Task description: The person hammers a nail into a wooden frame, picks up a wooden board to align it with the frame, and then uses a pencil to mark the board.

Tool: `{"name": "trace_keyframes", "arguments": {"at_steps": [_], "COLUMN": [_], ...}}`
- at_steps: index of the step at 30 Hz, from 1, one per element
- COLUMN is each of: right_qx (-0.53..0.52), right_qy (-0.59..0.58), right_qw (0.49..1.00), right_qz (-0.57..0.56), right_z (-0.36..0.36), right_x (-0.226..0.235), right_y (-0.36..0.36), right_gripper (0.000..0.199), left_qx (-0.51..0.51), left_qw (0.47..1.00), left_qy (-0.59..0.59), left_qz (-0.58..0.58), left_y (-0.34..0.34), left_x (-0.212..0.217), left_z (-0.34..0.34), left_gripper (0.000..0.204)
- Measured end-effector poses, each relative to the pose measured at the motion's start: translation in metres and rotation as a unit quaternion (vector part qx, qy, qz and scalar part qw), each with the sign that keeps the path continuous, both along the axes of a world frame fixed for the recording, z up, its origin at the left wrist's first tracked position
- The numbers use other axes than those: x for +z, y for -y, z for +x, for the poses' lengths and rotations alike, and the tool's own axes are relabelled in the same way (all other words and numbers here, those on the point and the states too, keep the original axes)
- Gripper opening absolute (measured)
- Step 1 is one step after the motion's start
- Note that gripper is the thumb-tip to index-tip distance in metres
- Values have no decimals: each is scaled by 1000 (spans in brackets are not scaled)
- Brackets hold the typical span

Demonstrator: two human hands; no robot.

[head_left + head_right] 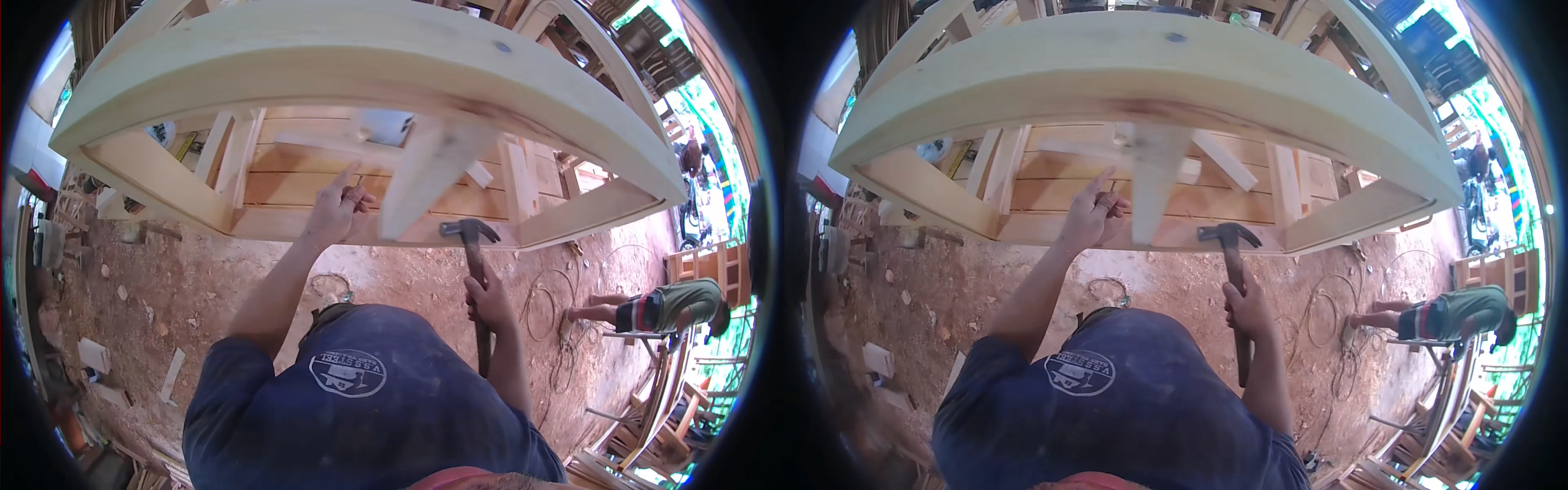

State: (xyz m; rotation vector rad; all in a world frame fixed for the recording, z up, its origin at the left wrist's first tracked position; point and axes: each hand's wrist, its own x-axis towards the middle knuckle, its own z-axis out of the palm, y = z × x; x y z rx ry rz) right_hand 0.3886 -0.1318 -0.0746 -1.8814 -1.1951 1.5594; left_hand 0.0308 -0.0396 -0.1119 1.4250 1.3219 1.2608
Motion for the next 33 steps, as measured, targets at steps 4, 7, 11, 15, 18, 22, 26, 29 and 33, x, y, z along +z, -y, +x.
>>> {"name": "trace_keyframes", "arguments": {"at_steps": [4,7,11,15,18,22,26,29,33], "right_qx": [-36,-52,-53,-37,-31,7,38,78,114], "right_qy": [-14,13,18,27,25,136,53,50,33], "right_qw": [999,999,998,998,996,963,991,988,979], "right_qz": [5,5,15,45,76,232,121,125,167], "right_z": [-8,-20,-33,-16,-16,1,7,28,48], "right_x": [4,7,14,1,0,-54,2,-11,-30], "right_y": [5,9,1,8,11,13,8,-1,-12], "right_gripper": [64,65,65,66,67,69,71,73,74], "left_qx": [-47,-80,-47,-18,8,37,83,102,129], "left_qw": [970,997,995,989,986,982,973,970,965], "left_qy": [225,6,-69,-113,-132,-144,-175,-186,-197], "left_qz": [-76,-20,57,93,105,116,122,120,111], "left_y": [-16,-57,-115,-137,-147,-158,-159,-163,-164], "left_x": [43,59,69,69,64,57,57,55,54], "left_z": [-25,-58,-77,-65,-59,-41,-39,-26,-16], "left_gripper": [23,29,29,30,30,30,30,30,30]}}
